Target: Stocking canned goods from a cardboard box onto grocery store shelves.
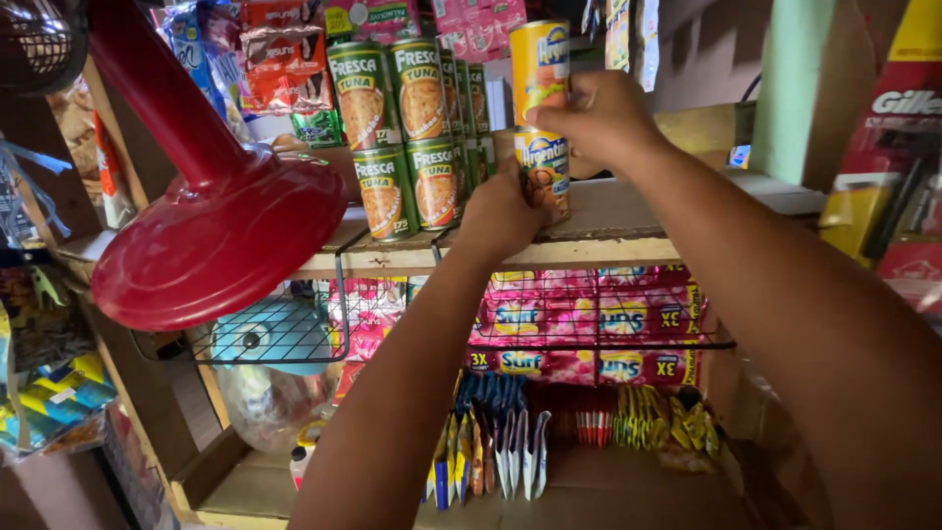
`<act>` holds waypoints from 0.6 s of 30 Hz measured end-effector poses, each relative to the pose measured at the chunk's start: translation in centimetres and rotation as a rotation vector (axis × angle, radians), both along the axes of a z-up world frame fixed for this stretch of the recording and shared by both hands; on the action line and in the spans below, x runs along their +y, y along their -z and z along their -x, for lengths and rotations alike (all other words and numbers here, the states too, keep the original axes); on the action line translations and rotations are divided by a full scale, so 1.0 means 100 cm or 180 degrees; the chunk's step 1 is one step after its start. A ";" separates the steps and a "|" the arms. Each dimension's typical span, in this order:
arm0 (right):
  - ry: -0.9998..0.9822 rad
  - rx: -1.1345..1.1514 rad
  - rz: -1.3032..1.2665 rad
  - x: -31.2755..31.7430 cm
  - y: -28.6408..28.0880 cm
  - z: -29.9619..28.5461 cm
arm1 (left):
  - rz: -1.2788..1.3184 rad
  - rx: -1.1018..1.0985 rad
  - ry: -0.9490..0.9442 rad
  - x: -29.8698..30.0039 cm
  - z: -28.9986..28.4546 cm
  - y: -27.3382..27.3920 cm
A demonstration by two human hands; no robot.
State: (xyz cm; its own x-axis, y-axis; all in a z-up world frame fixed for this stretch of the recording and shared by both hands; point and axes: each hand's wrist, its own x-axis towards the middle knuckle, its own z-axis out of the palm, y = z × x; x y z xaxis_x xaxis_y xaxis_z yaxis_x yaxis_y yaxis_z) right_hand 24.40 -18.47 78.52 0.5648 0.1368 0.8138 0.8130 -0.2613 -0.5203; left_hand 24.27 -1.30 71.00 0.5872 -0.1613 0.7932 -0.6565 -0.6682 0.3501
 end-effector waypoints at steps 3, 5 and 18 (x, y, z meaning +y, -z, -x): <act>0.0123 0.0102 0.0105 0.005 -0.005 0.005 | 0.0021 -0.0067 -0.0068 -0.003 -0.005 -0.001; 0.0196 0.0104 0.0148 0.007 -0.006 0.005 | 0.0048 -0.0074 -0.0138 -0.004 -0.011 0.000; 0.0422 0.0361 -0.0116 0.005 -0.006 -0.012 | -0.0283 -0.0108 -0.0763 -0.012 -0.015 -0.011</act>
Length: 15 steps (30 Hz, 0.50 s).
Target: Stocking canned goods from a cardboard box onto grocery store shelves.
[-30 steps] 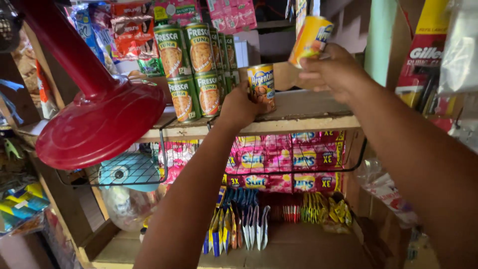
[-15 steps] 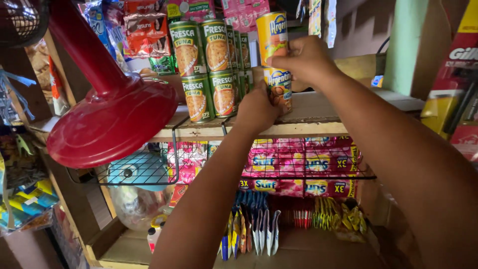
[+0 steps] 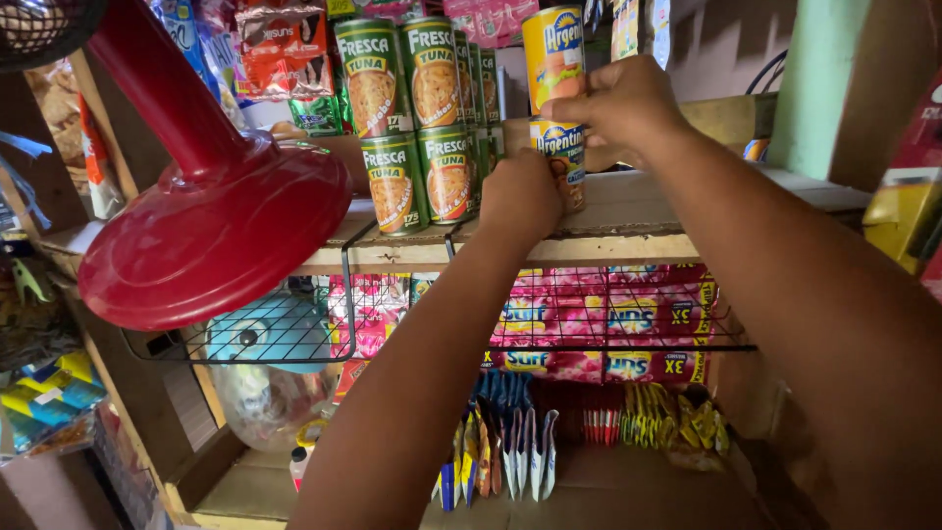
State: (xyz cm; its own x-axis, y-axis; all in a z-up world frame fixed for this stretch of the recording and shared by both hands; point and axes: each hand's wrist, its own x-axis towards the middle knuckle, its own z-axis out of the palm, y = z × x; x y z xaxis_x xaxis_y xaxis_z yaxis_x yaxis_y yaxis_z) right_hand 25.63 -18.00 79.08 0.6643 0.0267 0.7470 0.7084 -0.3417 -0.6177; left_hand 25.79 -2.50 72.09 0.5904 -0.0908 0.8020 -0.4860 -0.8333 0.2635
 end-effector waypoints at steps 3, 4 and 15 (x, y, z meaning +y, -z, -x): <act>-0.0181 0.0186 -0.0104 0.002 -0.004 -0.002 | -0.0121 0.0026 -0.0065 0.000 0.001 -0.009; -0.0090 0.0218 -0.0106 0.004 -0.005 -0.001 | -0.0162 0.0011 -0.0031 0.000 0.001 -0.013; 0.0776 -0.0311 0.0188 0.015 -0.004 -0.074 | -0.1131 0.0352 -0.0648 -0.022 -0.013 -0.028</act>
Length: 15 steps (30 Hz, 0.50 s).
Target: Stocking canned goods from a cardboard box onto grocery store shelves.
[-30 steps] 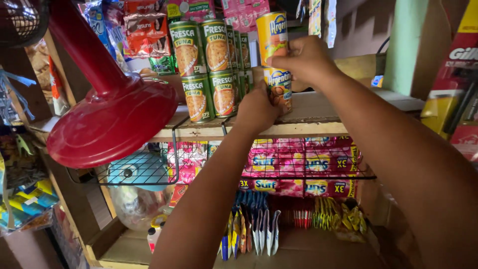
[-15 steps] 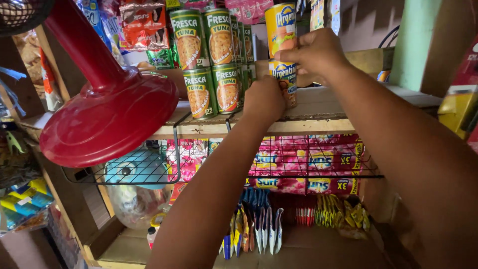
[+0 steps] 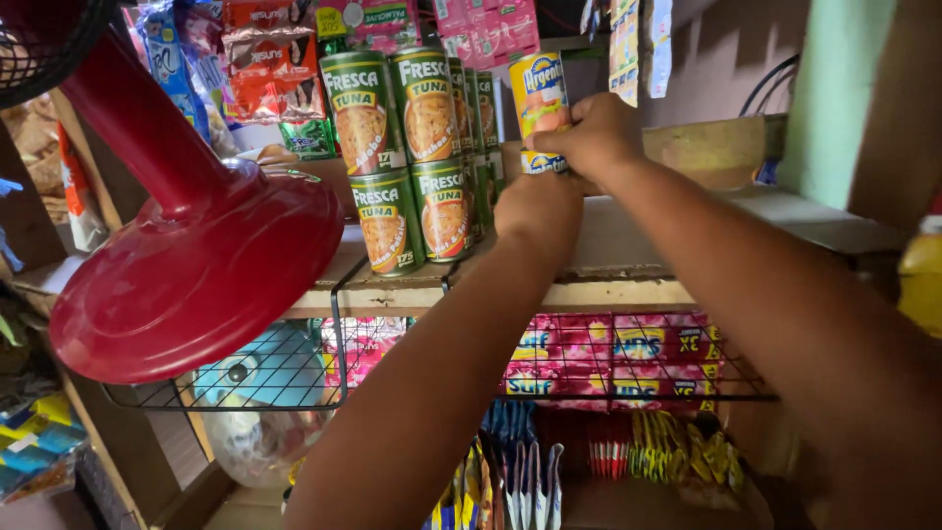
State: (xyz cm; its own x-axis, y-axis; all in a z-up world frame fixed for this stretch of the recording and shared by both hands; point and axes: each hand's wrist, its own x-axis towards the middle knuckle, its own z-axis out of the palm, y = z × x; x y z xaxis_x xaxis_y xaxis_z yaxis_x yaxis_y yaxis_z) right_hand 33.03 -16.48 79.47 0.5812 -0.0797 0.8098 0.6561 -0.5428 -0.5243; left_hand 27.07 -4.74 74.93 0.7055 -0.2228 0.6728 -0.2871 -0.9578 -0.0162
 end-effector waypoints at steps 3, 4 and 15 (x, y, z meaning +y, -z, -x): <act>0.0091 0.0103 0.0072 0.002 -0.002 -0.007 | -0.0119 0.0013 0.0043 0.000 -0.012 -0.004; 0.0236 0.0177 0.0142 0.002 -0.005 -0.008 | -0.0158 0.0002 0.0057 -0.001 -0.016 -0.007; 0.0088 0.0604 0.0374 0.002 -0.014 -0.039 | -0.0486 0.0251 0.0138 -0.015 -0.090 -0.009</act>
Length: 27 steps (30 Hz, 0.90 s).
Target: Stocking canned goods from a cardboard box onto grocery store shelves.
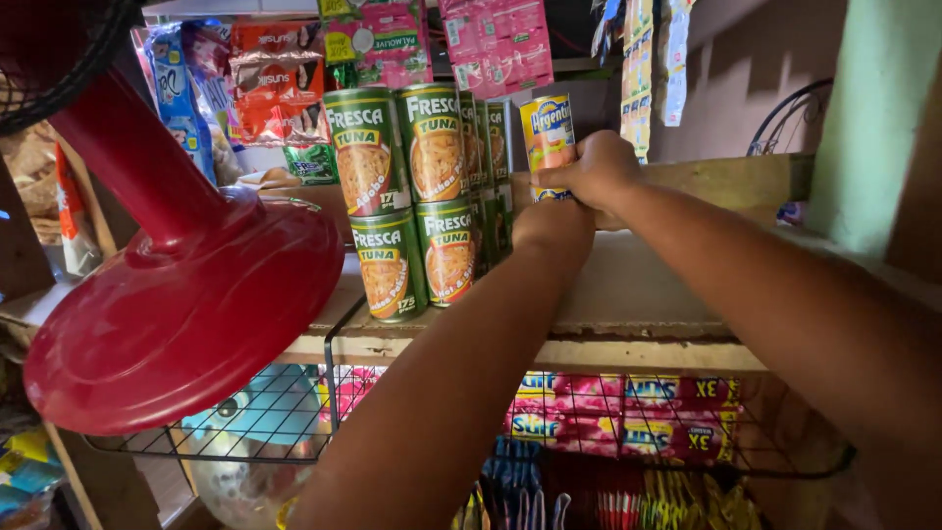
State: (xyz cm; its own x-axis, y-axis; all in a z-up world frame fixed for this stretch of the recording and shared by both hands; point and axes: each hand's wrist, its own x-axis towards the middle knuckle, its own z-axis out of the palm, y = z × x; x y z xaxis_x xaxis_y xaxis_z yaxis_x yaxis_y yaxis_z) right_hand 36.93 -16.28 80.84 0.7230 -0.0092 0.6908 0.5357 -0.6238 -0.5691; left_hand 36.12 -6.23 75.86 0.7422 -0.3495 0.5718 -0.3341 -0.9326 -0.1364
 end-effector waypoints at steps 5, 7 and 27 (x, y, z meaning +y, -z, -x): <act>0.0296 0.0066 0.0439 -0.002 -0.006 -0.012 | -0.0141 0.0092 -0.0059 0.001 -0.018 -0.005; -0.0071 -0.0189 0.0320 -0.003 -0.004 -0.023 | -0.0165 0.0114 -0.0082 0.007 -0.005 -0.004; 0.0617 -0.0512 0.0639 0.013 -0.004 -0.073 | 0.0042 0.0363 -0.0025 0.018 -0.026 0.003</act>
